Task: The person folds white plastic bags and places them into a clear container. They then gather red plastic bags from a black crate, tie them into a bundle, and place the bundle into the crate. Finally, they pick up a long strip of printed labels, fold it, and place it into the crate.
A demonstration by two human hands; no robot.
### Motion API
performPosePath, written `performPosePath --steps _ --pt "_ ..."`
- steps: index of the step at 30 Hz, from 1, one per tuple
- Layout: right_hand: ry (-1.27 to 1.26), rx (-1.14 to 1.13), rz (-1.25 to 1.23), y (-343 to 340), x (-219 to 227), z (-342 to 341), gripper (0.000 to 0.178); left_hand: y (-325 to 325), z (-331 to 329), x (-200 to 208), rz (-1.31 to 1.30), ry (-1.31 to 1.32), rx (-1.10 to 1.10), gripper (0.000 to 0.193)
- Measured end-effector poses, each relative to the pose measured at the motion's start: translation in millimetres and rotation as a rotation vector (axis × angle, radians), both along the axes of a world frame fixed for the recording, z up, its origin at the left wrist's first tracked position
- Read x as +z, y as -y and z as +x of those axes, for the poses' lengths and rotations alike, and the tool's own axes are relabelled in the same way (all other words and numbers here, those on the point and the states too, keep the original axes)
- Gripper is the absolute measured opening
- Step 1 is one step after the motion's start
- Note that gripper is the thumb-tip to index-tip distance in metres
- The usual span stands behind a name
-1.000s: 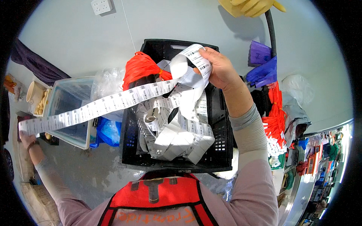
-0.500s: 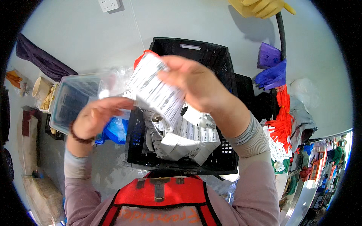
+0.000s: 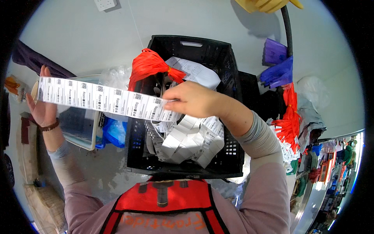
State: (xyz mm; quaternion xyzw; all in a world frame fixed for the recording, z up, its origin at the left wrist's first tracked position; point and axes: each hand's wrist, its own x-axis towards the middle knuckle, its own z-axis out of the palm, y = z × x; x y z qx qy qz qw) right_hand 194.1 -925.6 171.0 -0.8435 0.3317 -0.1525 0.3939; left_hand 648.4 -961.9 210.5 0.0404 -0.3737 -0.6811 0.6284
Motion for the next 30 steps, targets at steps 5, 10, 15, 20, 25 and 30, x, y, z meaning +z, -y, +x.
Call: performPosePath --steps 5,10,15,20,25,30 --pt "-0.070 -0.067 0.175 7.8 -24.7 -28.5 0.022 -23.6 89.5 -17.3 0.022 0.012 0.134 0.067" --pt "-0.140 -0.071 0.121 4.8 -37.2 -44.7 0.020 -24.9 176.1 -51.0 -0.045 0.085 0.067 0.049" --pt "-0.302 -0.179 -0.066 16.0 -51.0 -74.2 0.021 -50.3 159.8 -31.4 0.528 0.071 1.020 0.042" --pt "-0.824 -0.251 -0.175 11.0 -84.0 -102.9 0.018 -62.7 218.4 -81.6 0.525 0.116 0.974 0.035" --pt "-0.260 -0.088 -0.280 -14.9 -66.5 -36.9 0.032 -52.7 85.3 -95.9 0.362 0.109 0.449 0.033" --pt "0.224 -0.018 -0.131 -17.1 -27.0 85.7 0.049 -80.2 -78.9 -74.2 0.357 -0.007 0.320 0.040"
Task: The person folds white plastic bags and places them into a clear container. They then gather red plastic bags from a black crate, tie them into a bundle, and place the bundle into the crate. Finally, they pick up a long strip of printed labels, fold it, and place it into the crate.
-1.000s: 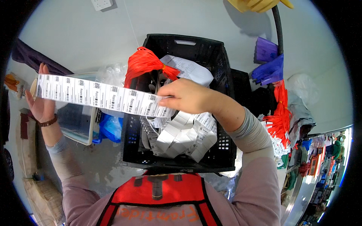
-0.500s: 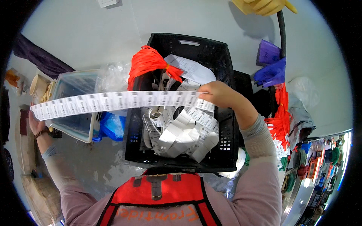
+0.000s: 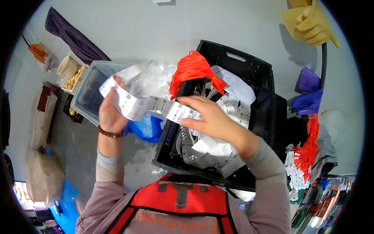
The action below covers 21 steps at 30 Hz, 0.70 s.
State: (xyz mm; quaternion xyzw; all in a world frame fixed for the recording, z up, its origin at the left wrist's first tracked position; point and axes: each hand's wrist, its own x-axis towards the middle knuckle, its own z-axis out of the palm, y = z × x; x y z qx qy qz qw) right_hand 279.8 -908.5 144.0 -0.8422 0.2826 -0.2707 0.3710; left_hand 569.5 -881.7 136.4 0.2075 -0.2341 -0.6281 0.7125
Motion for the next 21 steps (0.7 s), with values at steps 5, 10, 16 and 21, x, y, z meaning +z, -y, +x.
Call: performPosePath --steps 5,10,16,21 --pt "0.229 -0.020 0.094 2.7 -8.1 54.8 0.034 -9.1 -52.2 10.4 -0.024 -0.048 -0.149 0.042" --pt "0.017 0.198 0.462 -18.6 -12.1 27.3 0.025 -6.6 -18.3 -1.2 0.039 -0.206 -0.201 0.036" --pt "-0.251 0.342 0.436 -44.1 -21.0 -28.1 0.030 -1.0 21.2 -30.6 0.132 -0.147 -0.046 0.032" --pt "-0.478 0.357 0.315 -56.8 -40.6 -62.7 0.030 12.0 38.9 -47.9 0.209 -0.082 0.030 0.033"
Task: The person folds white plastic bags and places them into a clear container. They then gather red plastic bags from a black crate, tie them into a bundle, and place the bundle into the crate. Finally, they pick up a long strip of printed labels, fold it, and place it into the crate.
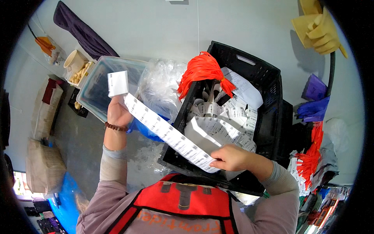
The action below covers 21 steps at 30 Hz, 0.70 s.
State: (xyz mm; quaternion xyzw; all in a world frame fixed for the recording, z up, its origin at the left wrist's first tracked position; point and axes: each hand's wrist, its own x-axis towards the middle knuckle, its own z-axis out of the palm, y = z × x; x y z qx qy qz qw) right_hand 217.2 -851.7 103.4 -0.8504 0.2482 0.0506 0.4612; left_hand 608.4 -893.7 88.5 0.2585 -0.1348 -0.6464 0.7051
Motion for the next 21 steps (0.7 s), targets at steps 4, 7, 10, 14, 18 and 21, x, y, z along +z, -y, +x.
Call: performPosePath --steps 4,7,10,14,18,21 --pt "-0.054 -0.108 0.123 -18.2 -10.8 -23.7 0.028 6.5 15.5 -18.9 0.084 0.069 0.062 0.031" --pt "-0.046 -0.183 0.204 -25.4 -9.0 -28.3 0.026 8.9 17.8 -26.2 0.076 0.096 0.095 0.032" --pt "-0.098 -0.140 0.205 -30.0 -10.2 -33.4 0.027 17.4 35.3 -37.8 0.015 0.101 0.133 0.030" --pt "-0.099 -0.121 0.171 -34.4 -15.9 -37.8 0.026 23.4 48.0 -27.5 0.268 0.081 0.279 0.032" --pt "-0.153 -0.108 -0.006 -38.7 -32.4 -39.7 0.025 19.3 89.6 -32.0 0.211 0.155 0.306 0.032" --pt "-0.250 -0.050 -0.246 -48.3 -61.3 -43.5 0.027 14.4 74.3 -19.1 0.104 0.213 0.206 0.028"
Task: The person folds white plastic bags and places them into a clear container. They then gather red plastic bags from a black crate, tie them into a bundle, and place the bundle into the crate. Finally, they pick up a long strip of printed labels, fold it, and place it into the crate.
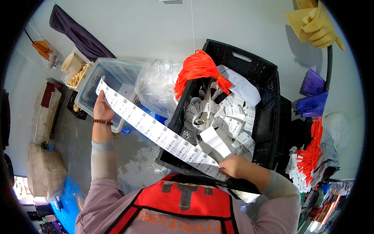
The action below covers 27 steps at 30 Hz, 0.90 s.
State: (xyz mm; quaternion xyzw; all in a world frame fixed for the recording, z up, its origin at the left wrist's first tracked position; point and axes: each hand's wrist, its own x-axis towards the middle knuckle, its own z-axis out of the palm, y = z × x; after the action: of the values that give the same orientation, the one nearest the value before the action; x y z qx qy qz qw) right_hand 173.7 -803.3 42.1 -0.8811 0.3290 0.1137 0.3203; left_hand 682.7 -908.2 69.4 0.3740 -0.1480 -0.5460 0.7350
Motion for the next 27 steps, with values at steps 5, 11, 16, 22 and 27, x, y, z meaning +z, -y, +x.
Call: performPosePath --steps 5,11,16,22,27 --pt "-0.259 0.013 -0.366 45.3 20.9 29.6 0.023 -47.0 -87.3 33.6 -0.127 0.213 -0.105 0.025" --pt "0.932 -0.365 0.246 79.4 75.6 112.6 0.033 -91.0 -175.6 29.5 -0.216 0.516 -0.371 0.021" --pt "1.225 -0.566 0.544 75.1 62.7 148.5 0.020 -106.2 -194.0 11.2 -0.198 0.458 -0.536 0.023" --pt "0.921 -0.397 0.245 71.5 51.1 162.6 0.012 -113.2 -180.8 0.5 -0.098 0.405 -0.320 0.022" --pt "0.907 -0.549 -0.555 156.2 36.0 157.1 0.026 -114.3 -155.7 -1.1 0.038 0.380 -0.161 0.020"
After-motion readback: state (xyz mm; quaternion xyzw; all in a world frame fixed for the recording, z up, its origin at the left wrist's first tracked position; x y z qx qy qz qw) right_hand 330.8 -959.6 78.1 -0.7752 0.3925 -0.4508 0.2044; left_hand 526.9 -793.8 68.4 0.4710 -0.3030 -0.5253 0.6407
